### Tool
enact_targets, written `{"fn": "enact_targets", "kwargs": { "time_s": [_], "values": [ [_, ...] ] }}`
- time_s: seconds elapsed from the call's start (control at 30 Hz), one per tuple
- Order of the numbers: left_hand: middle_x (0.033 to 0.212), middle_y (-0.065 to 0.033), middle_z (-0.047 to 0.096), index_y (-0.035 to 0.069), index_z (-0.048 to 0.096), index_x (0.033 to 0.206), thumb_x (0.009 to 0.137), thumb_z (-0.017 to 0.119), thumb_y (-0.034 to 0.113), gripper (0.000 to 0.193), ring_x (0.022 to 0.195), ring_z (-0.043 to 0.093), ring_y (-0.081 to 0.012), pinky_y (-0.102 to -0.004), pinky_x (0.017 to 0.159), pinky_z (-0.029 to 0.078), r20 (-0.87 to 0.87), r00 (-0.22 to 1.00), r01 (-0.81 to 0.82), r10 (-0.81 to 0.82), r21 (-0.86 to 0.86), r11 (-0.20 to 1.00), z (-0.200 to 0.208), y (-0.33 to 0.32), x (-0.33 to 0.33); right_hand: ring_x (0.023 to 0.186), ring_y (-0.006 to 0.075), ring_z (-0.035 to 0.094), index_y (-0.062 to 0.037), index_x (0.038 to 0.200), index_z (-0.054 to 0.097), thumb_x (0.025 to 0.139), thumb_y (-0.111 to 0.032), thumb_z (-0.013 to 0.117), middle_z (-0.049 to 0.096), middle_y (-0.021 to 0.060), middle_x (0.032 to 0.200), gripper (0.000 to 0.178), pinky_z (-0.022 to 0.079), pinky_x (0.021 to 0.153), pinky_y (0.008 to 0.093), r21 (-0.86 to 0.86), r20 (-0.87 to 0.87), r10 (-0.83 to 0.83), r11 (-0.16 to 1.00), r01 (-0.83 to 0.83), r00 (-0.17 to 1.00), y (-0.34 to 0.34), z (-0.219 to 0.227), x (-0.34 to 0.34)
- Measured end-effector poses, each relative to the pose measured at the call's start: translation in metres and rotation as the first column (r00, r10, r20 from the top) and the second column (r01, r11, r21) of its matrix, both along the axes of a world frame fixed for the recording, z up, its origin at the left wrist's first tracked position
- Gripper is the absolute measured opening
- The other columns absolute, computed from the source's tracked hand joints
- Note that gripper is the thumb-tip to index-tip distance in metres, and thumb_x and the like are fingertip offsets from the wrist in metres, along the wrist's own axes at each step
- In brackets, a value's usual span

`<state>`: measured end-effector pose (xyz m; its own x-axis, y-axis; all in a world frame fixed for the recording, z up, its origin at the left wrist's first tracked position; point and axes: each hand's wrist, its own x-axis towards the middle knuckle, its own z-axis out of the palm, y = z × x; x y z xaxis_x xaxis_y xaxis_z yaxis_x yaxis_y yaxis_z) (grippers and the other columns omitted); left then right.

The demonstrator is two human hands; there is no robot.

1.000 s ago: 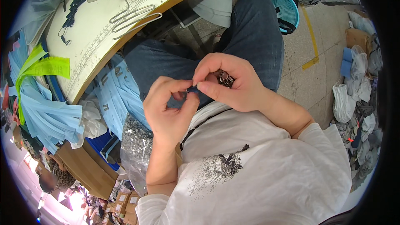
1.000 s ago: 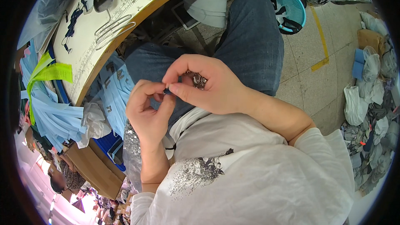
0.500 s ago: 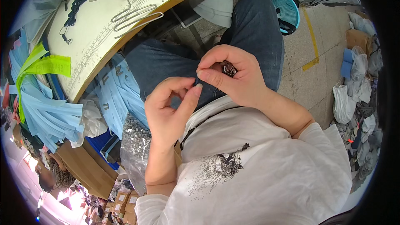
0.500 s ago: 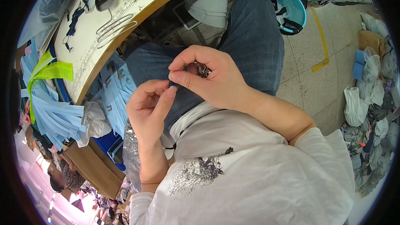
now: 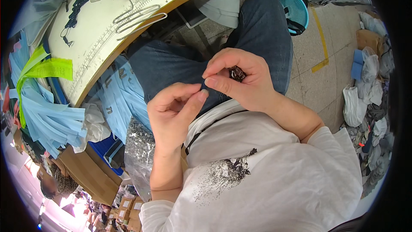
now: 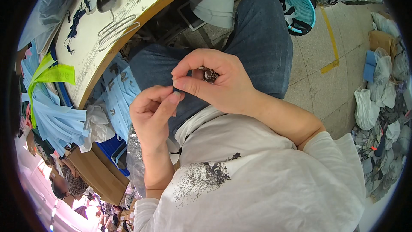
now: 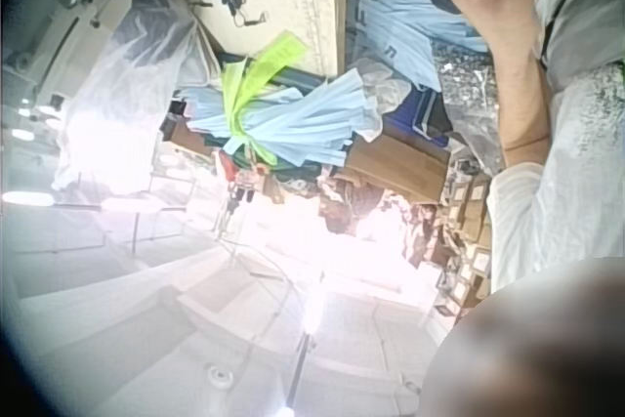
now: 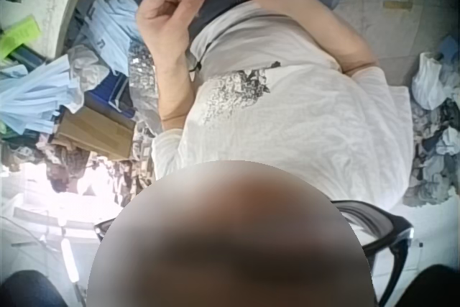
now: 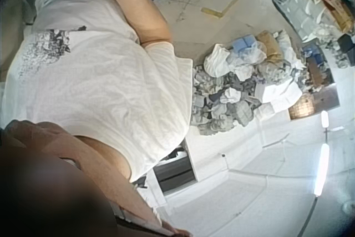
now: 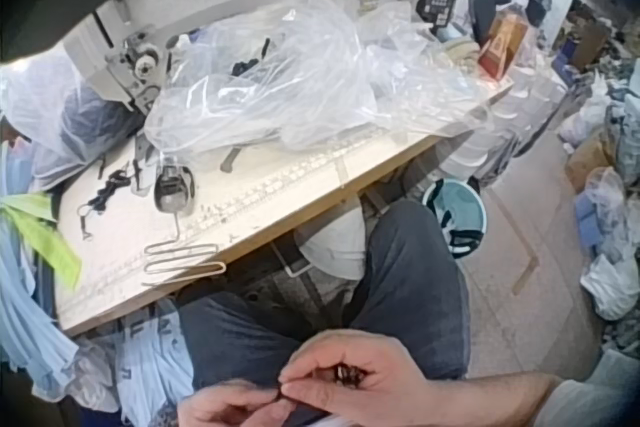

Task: Assembling small metal hardware onto thin black straps.

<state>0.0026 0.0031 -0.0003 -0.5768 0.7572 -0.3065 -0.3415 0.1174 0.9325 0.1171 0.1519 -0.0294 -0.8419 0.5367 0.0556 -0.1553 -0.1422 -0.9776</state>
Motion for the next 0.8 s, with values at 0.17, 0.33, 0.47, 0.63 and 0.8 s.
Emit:
{"fn": "enact_targets", "kwargs": {
  "time_s": [0.17,0.33,0.47,0.63,0.8],
  "values": [
    [0.087,-0.0086,0.067,-0.005,0.067,0.097,0.081,0.066,-0.014,0.019,0.076,0.064,-0.0098,-0.0191,0.067,0.050,0.104,0.993,-0.065,0.056,0.081,0.995,-0.007,0.000,0.002,0.070,0.0058,0.054,-0.0024,0.093,0.065,0.081,0.002,0.072,0.064,0.0059,0.093,0.014,0.041,0.060,0.0193,0.027,0.011,-0.016,1.000,0.015,1.000,0.000,-0.002,0.000],
    [0.087,-0.0103,0.069,-0.004,0.067,0.097,0.082,0.065,-0.012,0.017,0.074,0.064,-0.0108,-0.0203,0.066,0.050,0.131,0.985,-0.115,0.111,0.024,0.993,-0.008,0.001,0.008,0.067,0.0096,0.056,-0.0028,0.092,0.065,0.080,0.001,0.073,0.064,0.0075,0.087,0.015,0.042,0.056,0.0211,0.272,-0.069,-0.089,0.957,0.104,0.994,-0.001,-0.002,-0.002],
    [0.087,-0.0135,0.070,-0.003,0.067,0.098,0.086,0.063,-0.007,0.014,0.070,0.063,-0.0118,-0.0206,0.057,0.045,0.389,0.908,-0.195,0.157,0.060,0.979,-0.016,0.000,0.009,0.067,0.0105,0.057,-0.0026,0.091,0.065,0.079,0.001,0.073,0.065,0.0077,0.085,0.015,0.042,0.055,0.0218,0.499,-0.169,-0.083,0.852,0.158,0.982,0.003,-0.012,-0.005],
    [0.087,-0.0141,0.070,-0.003,0.067,0.100,0.087,0.061,-0.007,0.015,0.069,0.063,-0.0125,-0.0201,0.055,0.042,0.368,0.907,-0.252,0.203,0.090,0.964,-0.021,0.003,0.015,0.066,0.0069,0.055,-0.0034,0.097,0.066,0.080,0.002,0.071,0.064,0.0040,0.084,0.018,0.043,0.054,0.0205,0.288,-0.032,-0.127,0.949,0.131,0.991,-0.001,-0.003,-0.003],
    [0.093,-0.0117,0.068,-0.003,0.066,0.101,0.086,0.062,-0.009,0.016,0.073,0.065,-0.0136,-0.0203,0.057,0.045,0.250,0.943,-0.252,0.220,0.105,0.962,-0.026,0.001,0.020,0.069,0.0033,0.052,-0.0017,0.103,0.063,0.084,0.000,0.070,0.061,0.0007,0.086,0.020,0.040,0.059,0.0179,0.004,0.076,-0.034,0.999,0.034,0.997,-0.001,-0.001,-0.001]
  ]
}}
